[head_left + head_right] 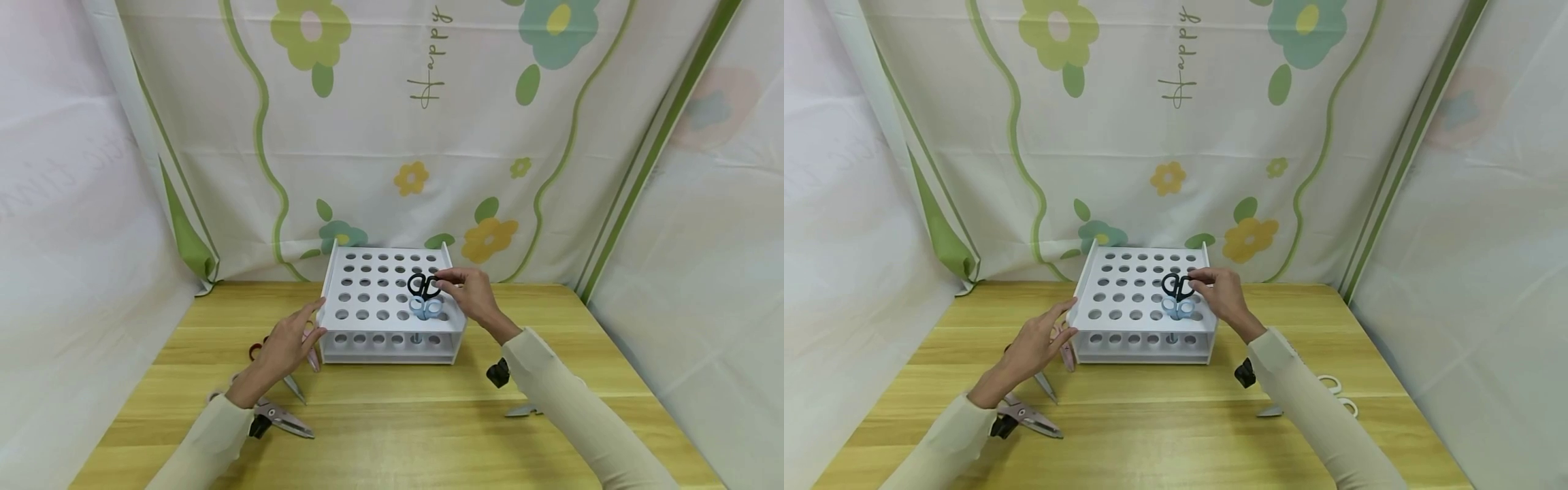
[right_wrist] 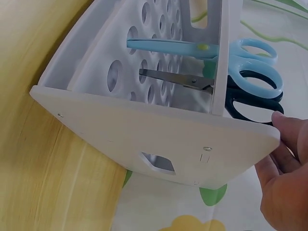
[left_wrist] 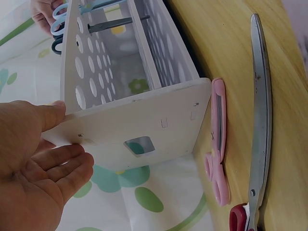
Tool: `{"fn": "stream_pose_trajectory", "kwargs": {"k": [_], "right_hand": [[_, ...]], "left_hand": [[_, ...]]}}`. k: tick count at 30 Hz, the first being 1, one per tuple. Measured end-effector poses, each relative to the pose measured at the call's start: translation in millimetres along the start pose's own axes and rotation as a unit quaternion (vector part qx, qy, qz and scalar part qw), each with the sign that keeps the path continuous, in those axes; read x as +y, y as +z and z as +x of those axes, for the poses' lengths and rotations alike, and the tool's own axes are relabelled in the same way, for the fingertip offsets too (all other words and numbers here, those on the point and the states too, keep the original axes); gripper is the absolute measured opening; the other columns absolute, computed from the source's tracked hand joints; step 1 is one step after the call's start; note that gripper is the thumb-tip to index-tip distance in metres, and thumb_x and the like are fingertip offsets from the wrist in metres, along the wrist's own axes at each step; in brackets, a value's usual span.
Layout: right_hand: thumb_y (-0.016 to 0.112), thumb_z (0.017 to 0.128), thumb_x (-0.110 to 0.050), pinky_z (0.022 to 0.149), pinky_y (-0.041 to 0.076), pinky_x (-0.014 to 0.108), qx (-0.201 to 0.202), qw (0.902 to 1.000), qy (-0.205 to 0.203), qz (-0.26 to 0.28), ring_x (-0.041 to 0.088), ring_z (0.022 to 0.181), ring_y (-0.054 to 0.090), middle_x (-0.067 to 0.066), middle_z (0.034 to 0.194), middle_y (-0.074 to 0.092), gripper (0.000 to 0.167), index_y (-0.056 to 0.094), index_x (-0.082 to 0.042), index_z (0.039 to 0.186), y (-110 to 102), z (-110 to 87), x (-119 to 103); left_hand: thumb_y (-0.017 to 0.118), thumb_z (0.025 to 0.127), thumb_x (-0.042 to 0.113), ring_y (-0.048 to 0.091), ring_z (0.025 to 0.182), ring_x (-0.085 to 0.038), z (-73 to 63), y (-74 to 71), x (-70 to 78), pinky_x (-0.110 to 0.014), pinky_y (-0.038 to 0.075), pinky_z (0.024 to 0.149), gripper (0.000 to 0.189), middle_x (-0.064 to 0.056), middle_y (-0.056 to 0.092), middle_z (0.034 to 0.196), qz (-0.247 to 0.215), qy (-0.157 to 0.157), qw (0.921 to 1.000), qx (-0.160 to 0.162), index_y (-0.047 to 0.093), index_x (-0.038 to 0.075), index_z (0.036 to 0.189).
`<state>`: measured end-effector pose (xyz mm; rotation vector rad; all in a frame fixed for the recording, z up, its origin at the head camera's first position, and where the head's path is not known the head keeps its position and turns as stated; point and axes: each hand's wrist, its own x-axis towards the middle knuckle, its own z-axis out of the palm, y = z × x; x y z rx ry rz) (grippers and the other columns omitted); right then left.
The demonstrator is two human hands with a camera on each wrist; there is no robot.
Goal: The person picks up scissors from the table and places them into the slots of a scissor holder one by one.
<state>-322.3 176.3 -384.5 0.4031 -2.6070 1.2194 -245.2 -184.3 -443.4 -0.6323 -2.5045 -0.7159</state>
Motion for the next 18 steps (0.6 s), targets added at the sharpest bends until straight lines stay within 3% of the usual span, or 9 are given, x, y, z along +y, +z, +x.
{"fn": "stream_pose_trajectory", "kwargs": {"k": [10, 18], "right_hand": [[0.071, 0.092, -0.017, 0.079, 0.055, 0.039, 0.006, 0.9999, -0.010, -0.002, 0.028, 0.099, 0.070, 0.009, 0.105, 0.076, 0.021, 0.075, -0.008, 0.110, -7, -2.7, 7], [0.068, 0.094, -0.017, 0.085, 0.056, 0.041, 0.006, 1.0000, -0.004, 0.000, 0.027, 0.100, 0.068, 0.012, 0.107, 0.074, 0.023, 0.074, -0.004, 0.113, -19, -7.9, 16]], "left_hand": [[0.073, 0.089, 0.011, 0.062, 0.069, -0.024, -0.1, 1.5, -1.6, -0.041, 0.053, 0.069, 0.060, -0.023, 0.069, 0.115, -0.003, 0.007, 0.9999, 0.009, 0.048, 0.003, 0.142], [0.073, 0.088, 0.012, 0.051, 0.063, -0.013, -0.4, 0.9, -0.9, -0.036, 0.050, 0.067, 0.061, -0.021, 0.070, 0.111, -0.002, 0.003, 1.0000, 0.003, 0.048, 0.003, 0.142]]}}
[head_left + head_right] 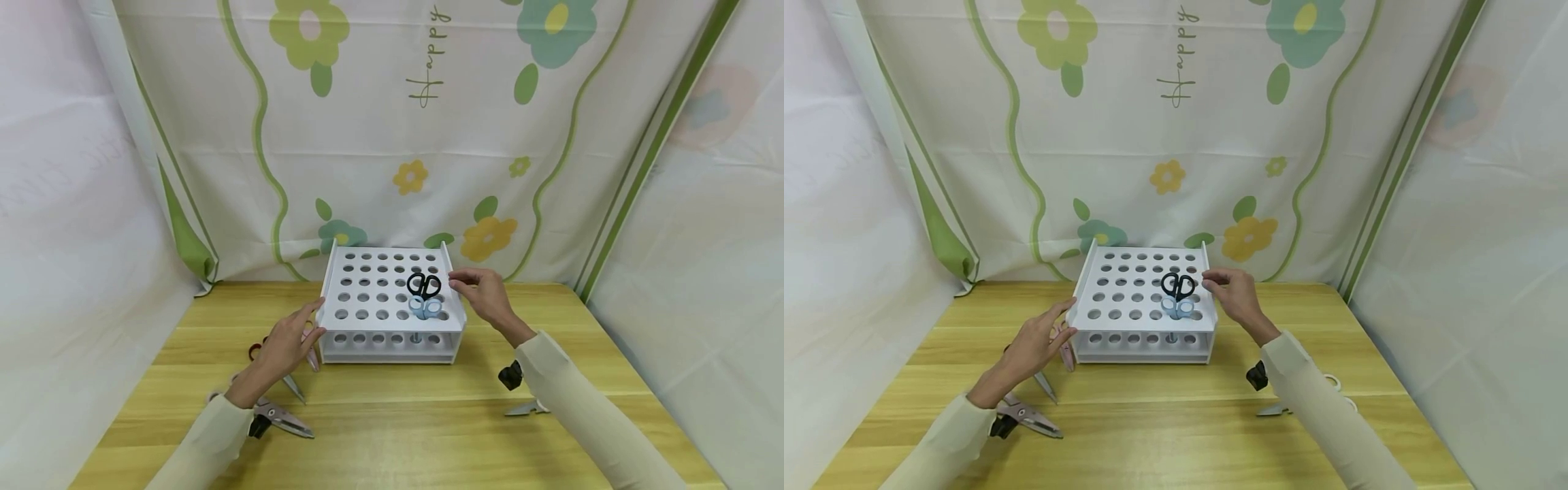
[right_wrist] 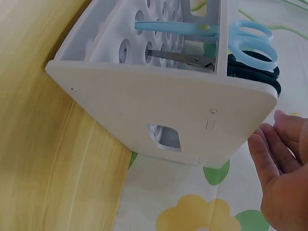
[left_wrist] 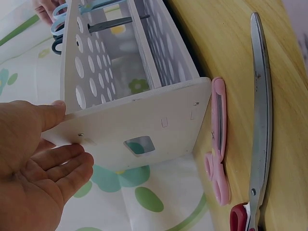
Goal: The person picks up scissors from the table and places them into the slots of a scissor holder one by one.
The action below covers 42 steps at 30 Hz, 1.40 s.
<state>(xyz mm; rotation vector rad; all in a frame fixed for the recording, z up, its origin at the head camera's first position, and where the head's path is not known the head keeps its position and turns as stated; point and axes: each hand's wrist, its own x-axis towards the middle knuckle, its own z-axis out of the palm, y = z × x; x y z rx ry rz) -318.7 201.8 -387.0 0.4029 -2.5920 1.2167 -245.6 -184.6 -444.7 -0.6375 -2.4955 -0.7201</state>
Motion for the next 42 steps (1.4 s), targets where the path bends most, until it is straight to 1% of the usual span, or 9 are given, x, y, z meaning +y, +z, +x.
{"fn": "stream_pose_trajectory", "kwargs": {"k": [5, 11, 19, 23, 26, 31, 36, 39, 42], "right_hand": [[0.068, 0.094, -0.017, 0.086, 0.055, 0.043, 0.009, 1.0000, 0.001, -0.001, 0.027, 0.099, 0.068, 0.012, 0.106, 0.075, 0.023, 0.074, -0.004, 0.113, -5, -2.4, 6], [0.069, 0.094, -0.019, 0.083, 0.054, 0.043, 0.015, 0.9998, -0.003, -0.009, 0.027, 0.097, 0.069, 0.010, 0.103, 0.075, 0.022, 0.075, -0.007, 0.111, -10, -6.8, 11], [0.070, 0.093, -0.022, 0.075, 0.053, 0.028, 0.017, 0.9999, -0.001, -0.001, 0.026, 0.097, 0.070, 0.010, 0.103, 0.076, 0.022, 0.075, -0.008, 0.110, -15, -13.2, 21], [0.070, 0.093, -0.023, 0.072, 0.052, 0.025, 0.016, 0.9998, 0.001, -0.011, 0.027, 0.097, 0.070, 0.009, 0.103, 0.076, 0.023, 0.075, -0.009, 0.110, -18, -17.4, 28], [0.070, 0.093, -0.024, 0.072, 0.052, 0.023, 0.016, 0.9997, 0.006, -0.017, 0.025, 0.095, 0.071, 0.009, 0.104, 0.076, 0.022, 0.075, -0.011, 0.111, -21, -21.8, 32], [0.069, 0.094, -0.028, 0.076, 0.053, 0.027, 0.016, 0.9994, 0.020, -0.021, 0.022, 0.094, 0.070, 0.007, 0.105, 0.075, 0.024, 0.075, -0.013, 0.112, -28, -30.5, 40], [0.067, 0.095, -0.031, 0.078, 0.055, 0.033, 0.011, 0.9992, 0.028, -0.025, 0.024, 0.098, 0.069, 0.008, 0.108, 0.075, 0.028, 0.073, -0.013, 0.115, -35, -38.7, 49], [0.066, 0.095, -0.031, 0.077, 0.055, 0.029, 0.011, 0.9990, 0.031, -0.030, 0.021, 0.097, 0.070, 0.008, 0.109, 0.074, 0.029, 0.072, -0.012, 0.117, -39, -42.9, 53], [0.067, 0.095, -0.031, 0.074, 0.053, 0.022, 0.017, 0.9988, 0.032, -0.032, 0.012, 0.091, 0.068, 0.008, 0.108, 0.075, 0.029, 0.073, -0.012, 0.116, -43, -46.1, 58]], "left_hand": [[0.073, 0.088, 0.013, 0.045, 0.060, -0.009, 0.1, -0.6, 0.6, -0.034, 0.049, 0.066, 0.061, -0.020, 0.071, 0.109, 0.001, -0.006, 1.0000, -0.002, 0.048, 0.003, 0.142], [0.074, 0.088, 0.013, 0.045, 0.060, -0.009, 0.1, -0.7, 0.8, -0.034, 0.049, 0.066, 0.060, -0.019, 0.071, 0.106, 0.006, -0.005, 1.0000, -0.002, 0.048, 0.003, 0.142], [0.074, 0.088, 0.012, 0.044, 0.059, -0.007, -0.9, -0.4, 0.1, -0.031, 0.047, 0.064, 0.060, -0.017, 0.072, 0.102, 0.005, -0.006, 1.0000, -0.003, 0.048, 0.003, 0.142], [0.074, 0.088, 0.012, 0.040, 0.057, -0.006, -0.5, 0.6, -1.1, -0.030, 0.046, 0.062, 0.060, -0.017, 0.072, 0.101, 0.007, 0.003, 1.0000, 0.005, 0.049, 0.002, 0.141], [0.074, 0.088, 0.012, 0.040, 0.057, -0.006, -0.2, 1.1, -1.7, -0.030, 0.046, 0.062, 0.060, -0.018, 0.072, 0.102, 0.008, 0.010, 0.9999, 0.009, 0.049, 0.002, 0.141], [0.073, 0.089, 0.013, 0.040, 0.056, -0.006, 0.3, -0.7, -0.2, -0.029, 0.045, 0.061, 0.059, -0.018, 0.072, 0.104, 0.004, 0.002, 1.0000, 0.001, 0.049, 0.003, 0.142], [0.072, 0.090, 0.016, 0.038, 0.054, -0.005, 0.5, -1.7, 0.3, -0.027, 0.043, 0.061, 0.059, -0.014, 0.071, 0.097, 0.002, -0.011, 0.9999, -0.012, 0.048, 0.004, 0.143], [0.072, 0.090, 0.016, 0.039, 0.055, -0.005, 0.6, -1.8, 0.5, -0.027, 0.044, 0.061, 0.059, -0.015, 0.072, 0.099, 0.003, -0.011, 0.9998, -0.013, 0.047, 0.004, 0.143], [0.072, 0.090, 0.015, 0.040, 0.055, -0.006, 0.6, -2.0, 1.0, -0.028, 0.044, 0.061, 0.059, -0.017, 0.072, 0.103, 0.005, -0.010, 0.9999, -0.011, 0.048, 0.004, 0.143]]}}
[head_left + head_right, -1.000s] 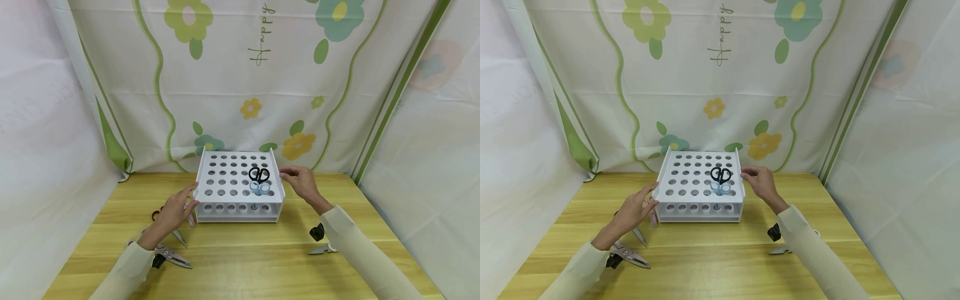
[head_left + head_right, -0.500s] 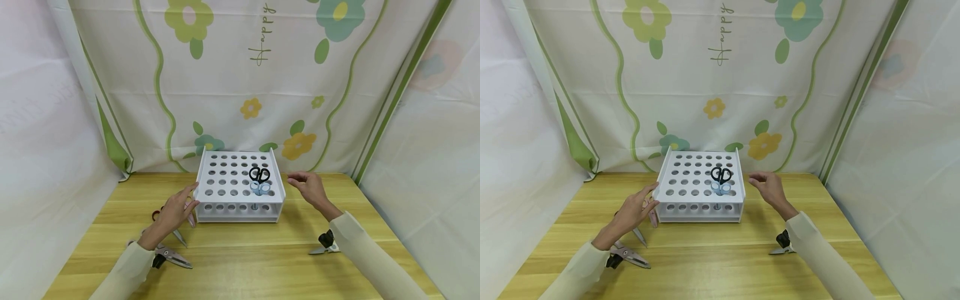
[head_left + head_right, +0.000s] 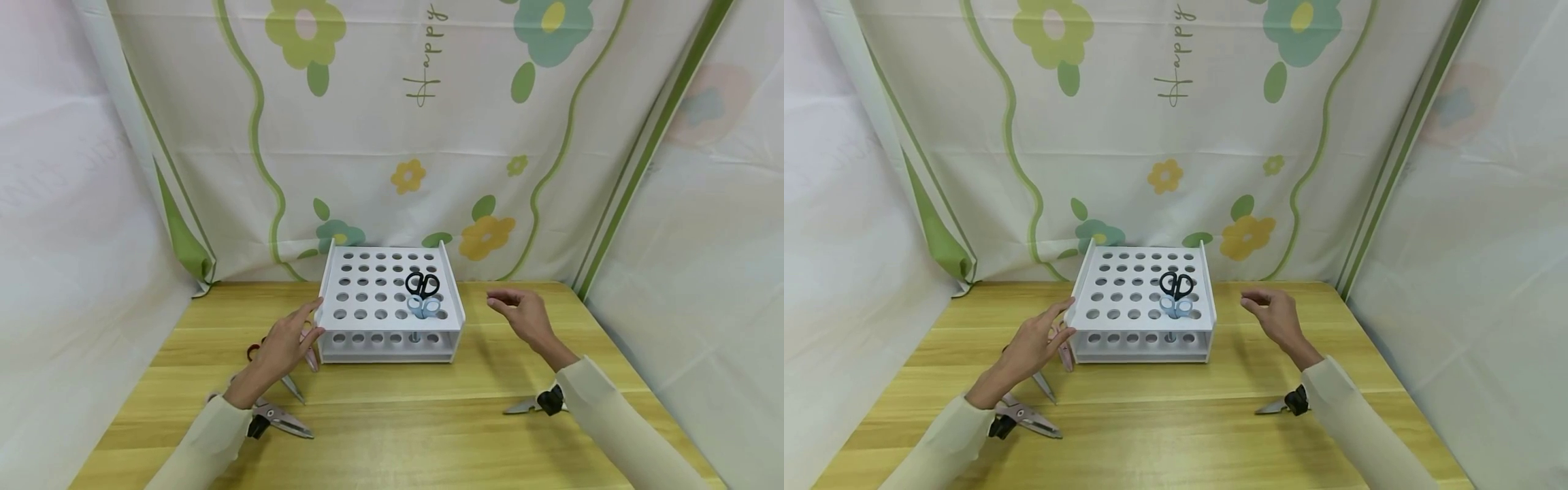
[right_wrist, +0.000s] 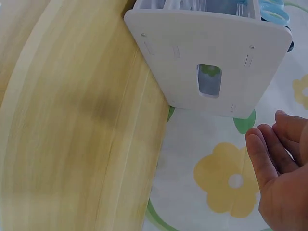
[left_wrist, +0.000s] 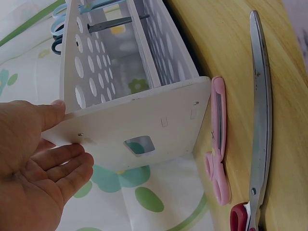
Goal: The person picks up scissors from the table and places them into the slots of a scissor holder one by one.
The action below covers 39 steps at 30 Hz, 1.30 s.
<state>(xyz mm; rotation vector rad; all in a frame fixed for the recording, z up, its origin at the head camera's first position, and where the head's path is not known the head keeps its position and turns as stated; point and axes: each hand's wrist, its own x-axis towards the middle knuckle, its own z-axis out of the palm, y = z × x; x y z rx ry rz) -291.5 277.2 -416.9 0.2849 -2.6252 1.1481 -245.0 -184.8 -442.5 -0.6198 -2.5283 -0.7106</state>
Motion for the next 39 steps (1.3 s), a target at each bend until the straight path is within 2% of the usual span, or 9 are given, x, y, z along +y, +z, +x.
{"fn": "stream_pose_trajectory", "kwargs": {"k": [4, 12, 21, 32, 39], "right_hand": [[0.068, 0.094, -0.029, 0.071, 0.052, 0.019, 0.012, 0.9999, -0.007, 0.004, 0.002, 0.086, 0.065, 0.009, 0.105, 0.075, 0.027, 0.074, -0.012, 0.113, -3, -2.8, 6], [0.068, 0.094, -0.028, 0.070, 0.052, 0.019, 0.012, 0.9999, 0.005, -0.007, -0.006, 0.082, 0.062, 0.010, 0.105, 0.075, 0.026, 0.074, -0.011, 0.113, -9, -11.9, 19], [0.066, 0.095, -0.031, 0.070, 0.052, 0.020, 0.010, 0.9993, 0.025, -0.027, -0.004, 0.083, 0.062, 0.010, 0.105, 0.075, 0.029, 0.073, -0.010, 0.114, -16, -27.0, 36], [0.066, 0.095, -0.033, 0.069, 0.052, 0.020, 0.022, 0.9974, 0.033, -0.061, -0.005, 0.083, 0.062, 0.010, 0.106, 0.075, 0.031, 0.073, -0.011, 0.116, -25, -40.3, 59], [0.064, 0.096, -0.035, 0.070, 0.053, 0.021, 0.023, 0.9971, 0.047, -0.055, -0.003, 0.084, 0.063, 0.012, 0.108, 0.074, 0.033, 0.072, -0.010, 0.117, -30, -49.5, 67]], "left_hand": [[0.072, 0.090, 0.015, 0.041, 0.055, -0.006, -0.3, 0.1, -0.2, -0.028, 0.045, 0.061, 0.059, -0.017, 0.072, 0.101, 0.001, 0.002, 1.0000, 0.003, 0.048, 0.005, 0.143], [0.072, 0.090, 0.016, 0.042, 0.056, -0.005, -0.2, 0.5, -0.6, -0.029, 0.045, 0.062, 0.060, -0.016, 0.071, 0.101, 0.000, 0.005, 1.0000, 0.003, 0.047, 0.005, 0.144], [0.073, 0.089, 0.013, 0.047, 0.061, -0.010, 0.1, 0.9, -0.5, -0.031, 0.046, 0.063, 0.060, -0.018, 0.071, 0.103, 0.001, 0.007, 0.9999, 0.008, 0.048, 0.003, 0.142], [0.071, 0.091, 0.016, 0.039, 0.056, -0.006, -0.5, 0.1, -0.7, -0.025, 0.041, 0.058, 0.059, -0.019, 0.070, 0.109, -0.003, 0.003, 1.0000, 0.000, 0.047, 0.003, 0.143], [0.071, 0.091, 0.016, 0.044, 0.060, -0.008, 0.1, 0.0, -0.9, -0.027, 0.042, 0.060, 0.059, -0.020, 0.070, 0.113, -0.002, 0.002, 1.0000, -0.003, 0.047, 0.003, 0.143]]}}
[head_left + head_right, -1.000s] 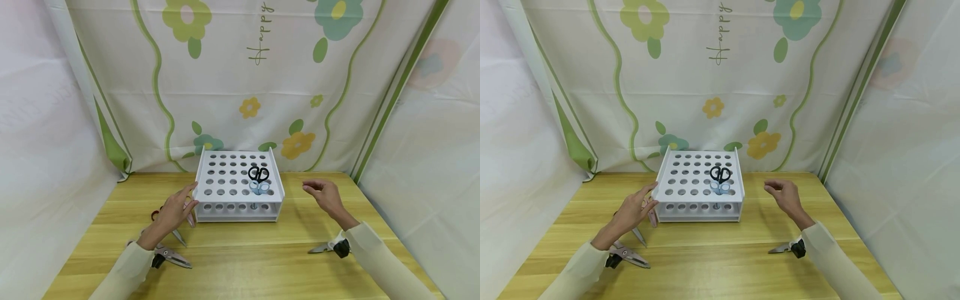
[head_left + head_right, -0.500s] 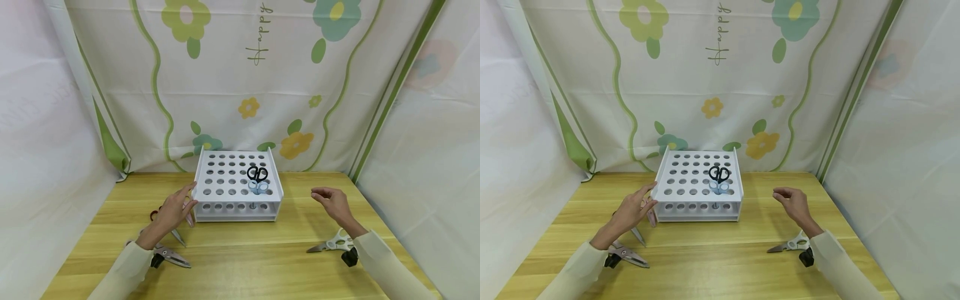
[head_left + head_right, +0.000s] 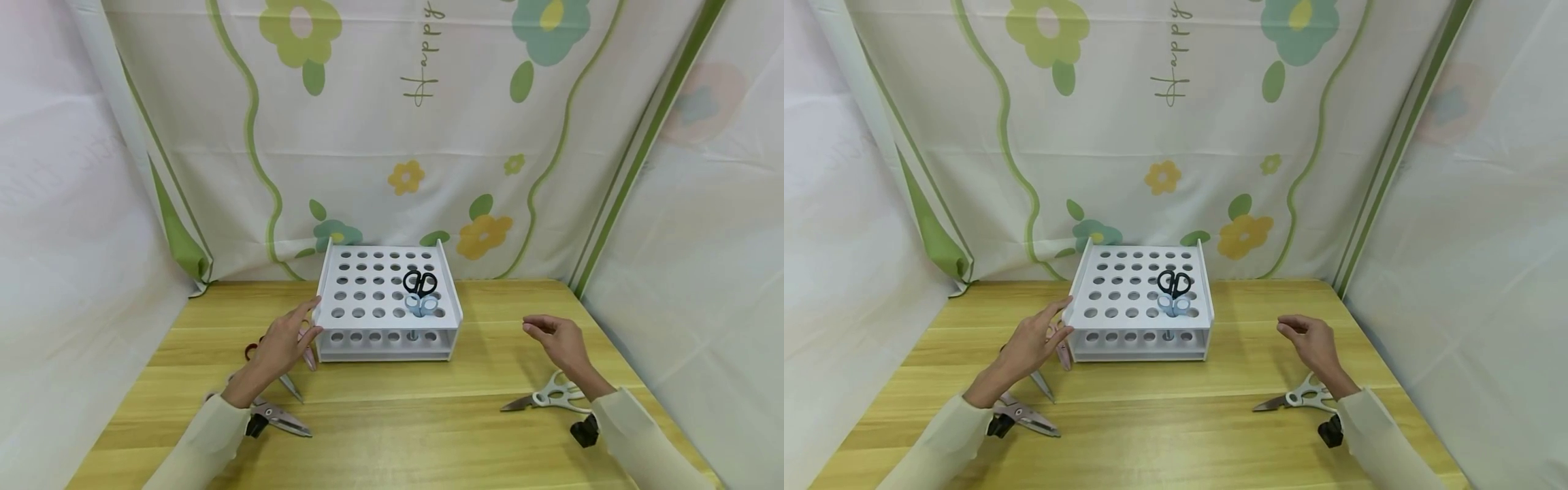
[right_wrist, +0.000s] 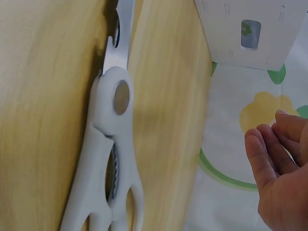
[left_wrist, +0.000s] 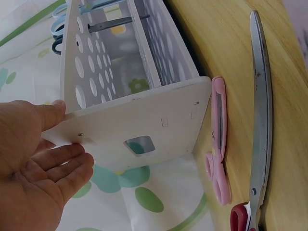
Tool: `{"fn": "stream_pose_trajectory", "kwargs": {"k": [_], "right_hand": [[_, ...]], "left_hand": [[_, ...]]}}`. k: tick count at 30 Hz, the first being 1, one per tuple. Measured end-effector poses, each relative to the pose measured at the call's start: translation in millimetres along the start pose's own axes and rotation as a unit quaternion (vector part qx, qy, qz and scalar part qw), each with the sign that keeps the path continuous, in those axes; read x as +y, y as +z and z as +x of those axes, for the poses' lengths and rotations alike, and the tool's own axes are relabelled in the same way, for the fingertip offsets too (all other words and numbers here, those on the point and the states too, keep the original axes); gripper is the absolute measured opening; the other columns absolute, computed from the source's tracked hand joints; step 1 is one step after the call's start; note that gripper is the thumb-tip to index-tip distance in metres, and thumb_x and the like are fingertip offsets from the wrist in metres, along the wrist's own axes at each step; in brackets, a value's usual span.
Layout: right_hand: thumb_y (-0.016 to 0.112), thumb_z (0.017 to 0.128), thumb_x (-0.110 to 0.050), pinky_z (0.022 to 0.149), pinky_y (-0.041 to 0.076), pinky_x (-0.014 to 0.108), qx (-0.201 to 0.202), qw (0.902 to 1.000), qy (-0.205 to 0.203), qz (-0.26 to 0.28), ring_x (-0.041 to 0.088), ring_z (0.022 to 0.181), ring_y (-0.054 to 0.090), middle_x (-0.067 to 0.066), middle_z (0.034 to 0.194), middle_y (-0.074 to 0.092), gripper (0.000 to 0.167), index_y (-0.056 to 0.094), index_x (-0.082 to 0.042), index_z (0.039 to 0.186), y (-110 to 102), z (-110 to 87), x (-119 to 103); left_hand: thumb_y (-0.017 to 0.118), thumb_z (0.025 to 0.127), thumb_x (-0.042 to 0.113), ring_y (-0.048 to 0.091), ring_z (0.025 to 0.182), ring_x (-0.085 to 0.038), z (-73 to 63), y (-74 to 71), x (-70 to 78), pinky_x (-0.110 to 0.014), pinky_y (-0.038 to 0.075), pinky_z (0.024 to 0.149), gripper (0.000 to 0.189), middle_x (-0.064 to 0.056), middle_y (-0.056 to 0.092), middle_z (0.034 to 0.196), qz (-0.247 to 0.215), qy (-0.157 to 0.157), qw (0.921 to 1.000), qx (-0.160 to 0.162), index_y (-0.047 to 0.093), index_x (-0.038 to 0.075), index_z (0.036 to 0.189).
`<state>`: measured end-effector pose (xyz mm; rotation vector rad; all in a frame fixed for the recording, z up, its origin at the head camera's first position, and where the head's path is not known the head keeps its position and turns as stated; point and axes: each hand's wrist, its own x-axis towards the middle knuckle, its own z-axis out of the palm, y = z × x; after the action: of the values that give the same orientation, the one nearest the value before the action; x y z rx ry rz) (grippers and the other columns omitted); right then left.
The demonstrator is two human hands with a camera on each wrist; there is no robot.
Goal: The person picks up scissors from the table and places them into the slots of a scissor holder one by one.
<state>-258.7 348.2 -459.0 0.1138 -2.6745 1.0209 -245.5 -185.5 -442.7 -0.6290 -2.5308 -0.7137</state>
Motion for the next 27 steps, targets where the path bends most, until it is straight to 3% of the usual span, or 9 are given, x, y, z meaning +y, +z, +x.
{"fn": "stream_pose_trajectory", "kwargs": {"k": [11, 15, 20, 27], "right_hand": [[0.063, 0.097, -0.034, 0.069, 0.052, 0.019, 0.001, 0.9999, 0.017, 0.002, -0.014, 0.081, 0.057, 0.015, 0.111, 0.073, 0.036, 0.070, -0.006, 0.120, -4, -12.8, 15], [0.062, 0.097, -0.035, 0.070, 0.052, 0.018, 0.000, 0.9996, 0.027, 0.006, -0.017, 0.082, 0.055, 0.015, 0.111, 0.073, 0.038, 0.069, -0.007, 0.121, -6, -20.0, 22], [0.063, 0.097, -0.034, 0.068, 0.053, 0.022, 0.009, 0.9993, 0.036, 0.008, -0.015, 0.081, 0.058, 0.015, 0.111, 0.073, 0.038, 0.069, -0.006, 0.122, -9, -27.0, 30], [0.064, 0.097, -0.033, 0.068, 0.056, 0.029, 0.017, 0.9988, 0.044, 0.017, -0.009, 0.081, 0.064, 0.017, 0.110, 0.073, 0.038, 0.069, -0.005, 0.121, -11, -32.8, 34]], "left_hand": [[0.071, 0.091, 0.016, 0.041, 0.058, -0.007, -0.5, -0.4, 0.9, -0.023, 0.038, 0.056, 0.059, -0.020, 0.070, 0.113, -0.003, -0.005, 1.0000, -0.001, 0.047, 0.004, 0.143], [0.072, 0.090, 0.015, 0.047, 0.060, -0.010, -0.5, -0.9, 0.9, -0.023, 0.039, 0.056, 0.059, -0.020, 0.070, 0.112, -0.003, 0.000, 1.0000, 0.004, 0.048, 0.003, 0.143], [0.072, 0.090, 0.015, 0.055, 0.065, -0.017, -0.5, -1.0, 0.5, -0.026, 0.042, 0.059, 0.059, -0.021, 0.069, 0.115, -0.005, 0.003, 1.0000, 0.003, 0.047, 0.004, 0.143], [0.071, 0.091, 0.016, 0.045, 0.060, -0.008, 0.4, -1.3, 0.7, -0.025, 0.040, 0.058, 0.059, -0.020, 0.069, 0.115, -0.006, -0.001, 1.0000, -0.001, 0.047, 0.004, 0.143]]}}
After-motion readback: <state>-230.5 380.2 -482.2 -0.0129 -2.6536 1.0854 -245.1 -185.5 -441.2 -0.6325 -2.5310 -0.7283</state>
